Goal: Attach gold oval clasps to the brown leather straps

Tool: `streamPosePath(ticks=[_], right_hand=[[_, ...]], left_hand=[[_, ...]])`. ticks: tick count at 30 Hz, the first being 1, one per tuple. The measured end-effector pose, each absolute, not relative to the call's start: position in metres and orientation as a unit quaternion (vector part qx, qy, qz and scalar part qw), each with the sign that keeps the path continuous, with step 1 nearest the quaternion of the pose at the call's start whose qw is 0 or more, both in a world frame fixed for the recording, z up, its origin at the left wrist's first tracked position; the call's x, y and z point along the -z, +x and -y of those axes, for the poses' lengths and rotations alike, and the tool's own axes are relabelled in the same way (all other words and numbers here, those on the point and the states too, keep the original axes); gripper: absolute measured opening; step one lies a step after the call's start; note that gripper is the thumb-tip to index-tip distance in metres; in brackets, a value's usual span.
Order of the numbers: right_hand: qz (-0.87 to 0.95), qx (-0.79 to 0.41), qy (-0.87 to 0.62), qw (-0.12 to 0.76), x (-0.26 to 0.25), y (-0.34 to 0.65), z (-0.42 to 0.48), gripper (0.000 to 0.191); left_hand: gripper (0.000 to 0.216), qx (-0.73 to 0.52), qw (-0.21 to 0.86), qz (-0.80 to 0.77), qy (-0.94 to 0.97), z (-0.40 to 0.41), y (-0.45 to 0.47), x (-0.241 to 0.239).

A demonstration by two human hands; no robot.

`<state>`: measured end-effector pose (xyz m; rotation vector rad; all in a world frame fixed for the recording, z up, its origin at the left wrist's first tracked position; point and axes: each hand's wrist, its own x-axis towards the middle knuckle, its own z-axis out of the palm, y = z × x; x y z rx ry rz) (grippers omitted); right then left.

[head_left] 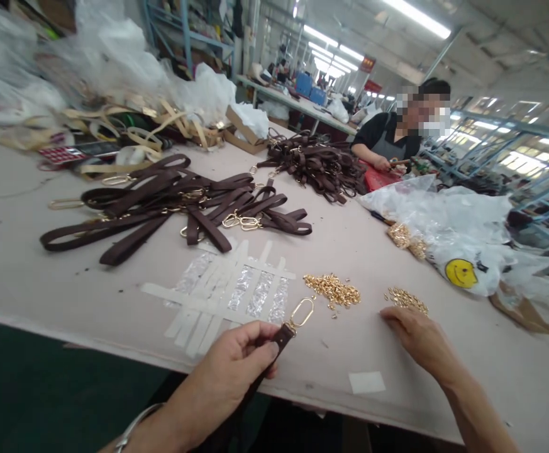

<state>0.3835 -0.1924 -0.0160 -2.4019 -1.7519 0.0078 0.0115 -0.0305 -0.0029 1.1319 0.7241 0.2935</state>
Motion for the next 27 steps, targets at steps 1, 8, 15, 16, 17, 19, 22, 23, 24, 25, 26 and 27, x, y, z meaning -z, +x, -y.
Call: streamPosePath(ticks=[1,8,15,16,17,19,22,23,24,25,26,27], right_hand=[[0.576,-0.004,-0.813,0.09,0.017,0.384,0.193,0.021],[0.496,-0.024,-0.858,0.13,0.016,0.385,0.198,0.018],[0.503,-0.048,-0.765,0.4,0.019,0.256,0.179,0.01],[0.518,-0.076,-0.718,0.459,0.02,0.227,0.172,0.008],[0.529,-0.101,-0.67,0.512,0.022,0.2,0.164,0.011],[0.535,-0.128,-0.608,0.572,0.024,0.159,0.15,0.019],[0.526,-0.114,-0.597,0.595,0.029,0.132,0.136,0.024],[0.524,-0.102,-0.607,0.589,0.03,0.131,0.135,0.024],[0.524,-0.091,-0.618,0.579,0.031,0.131,0.134,0.023],[0.526,-0.079,-0.628,0.568,0.031,0.132,0.135,0.023],[0.529,-0.067,-0.635,0.558,0.031,0.133,0.135,0.023],[0.534,-0.056,-0.641,0.549,0.029,0.134,0.137,0.022]], left_hand=[[0.024,-0.14,0.776,-0.331,0.518,0.031,0.011,0.004],[0.022,-0.162,0.774,-0.31,0.527,0.033,0.01,0.009],[0.018,-0.217,0.694,-0.327,0.603,0.039,0.015,0.004],[0.017,-0.229,0.677,-0.329,0.618,0.04,0.016,0.004],[0.016,-0.241,0.656,-0.33,0.635,0.041,0.017,0.004],[0.014,-0.265,0.611,-0.329,0.669,0.042,0.016,0.005],[0.014,-0.283,0.57,-0.32,0.702,0.043,0.013,0.008],[0.015,-0.282,0.565,-0.317,0.708,0.043,0.012,0.008],[0.015,-0.28,0.56,-0.314,0.714,0.044,0.01,0.009],[0.015,-0.28,0.554,-0.311,0.72,0.045,0.009,0.01],[0.015,-0.281,0.549,-0.307,0.724,0.046,0.009,0.011],[0.015,-0.284,0.546,-0.303,0.728,0.047,0.008,0.012]])
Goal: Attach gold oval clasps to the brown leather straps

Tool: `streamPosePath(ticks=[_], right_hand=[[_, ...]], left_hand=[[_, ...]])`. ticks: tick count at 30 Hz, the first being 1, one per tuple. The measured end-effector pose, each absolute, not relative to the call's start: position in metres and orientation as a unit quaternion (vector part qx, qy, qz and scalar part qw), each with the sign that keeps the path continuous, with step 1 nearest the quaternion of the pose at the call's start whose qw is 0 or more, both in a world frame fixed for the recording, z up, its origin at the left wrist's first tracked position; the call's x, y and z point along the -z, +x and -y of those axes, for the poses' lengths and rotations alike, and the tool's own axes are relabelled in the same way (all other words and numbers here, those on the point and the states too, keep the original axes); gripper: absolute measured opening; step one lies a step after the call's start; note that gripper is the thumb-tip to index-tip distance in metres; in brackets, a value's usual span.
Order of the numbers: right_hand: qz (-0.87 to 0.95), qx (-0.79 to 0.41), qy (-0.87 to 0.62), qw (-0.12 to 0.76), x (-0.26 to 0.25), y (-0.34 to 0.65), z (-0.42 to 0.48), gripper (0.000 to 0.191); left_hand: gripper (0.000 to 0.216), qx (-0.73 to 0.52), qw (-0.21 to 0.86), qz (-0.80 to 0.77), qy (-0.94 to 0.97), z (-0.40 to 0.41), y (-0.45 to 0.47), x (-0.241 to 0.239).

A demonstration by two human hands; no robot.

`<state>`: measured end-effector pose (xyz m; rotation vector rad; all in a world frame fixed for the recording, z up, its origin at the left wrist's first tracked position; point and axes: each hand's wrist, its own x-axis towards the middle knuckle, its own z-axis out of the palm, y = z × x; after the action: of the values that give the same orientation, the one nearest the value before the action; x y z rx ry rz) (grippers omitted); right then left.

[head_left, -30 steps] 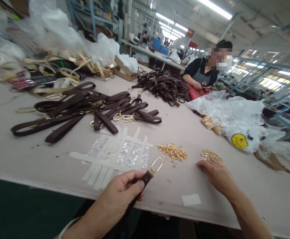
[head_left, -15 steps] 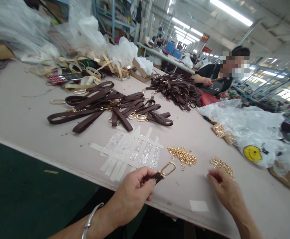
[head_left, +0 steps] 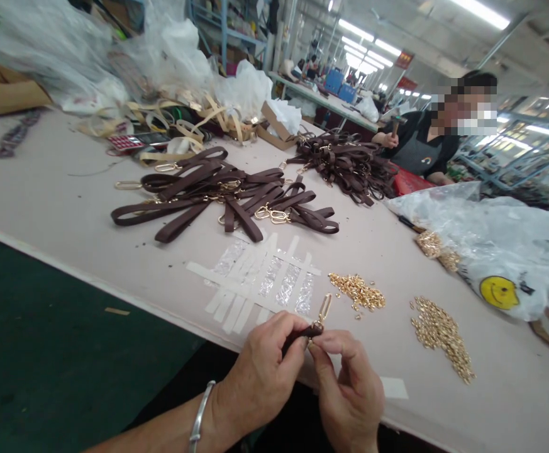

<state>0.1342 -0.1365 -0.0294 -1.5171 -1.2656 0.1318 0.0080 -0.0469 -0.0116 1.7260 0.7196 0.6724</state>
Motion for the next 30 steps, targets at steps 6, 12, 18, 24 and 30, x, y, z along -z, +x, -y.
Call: streamPosePath(ticks=[6,12,18,24,30], right_hand=[[0.579,-0.017,-0.649,0.493,0.017,0.133,0.139,0.024],[0.603,0.01,-0.656,0.454,0.009,0.133,0.137,0.021],[0.567,-0.022,-0.666,0.484,0.017,0.134,0.143,0.018],[0.404,-0.125,-0.679,0.6,0.026,0.127,0.141,0.014],[0.303,-0.229,-0.65,0.658,0.033,0.121,0.139,0.02]], left_hand=[[0.02,-0.291,0.547,-0.273,0.736,0.051,0.005,0.014],[0.021,-0.278,0.547,-0.266,0.743,0.051,0.002,0.013],[0.021,-0.288,0.547,-0.256,0.743,0.052,0.004,0.015],[0.018,-0.267,0.58,-0.241,0.731,0.046,0.002,0.009],[0.013,-0.24,0.677,-0.277,0.639,0.041,0.002,0.014]])
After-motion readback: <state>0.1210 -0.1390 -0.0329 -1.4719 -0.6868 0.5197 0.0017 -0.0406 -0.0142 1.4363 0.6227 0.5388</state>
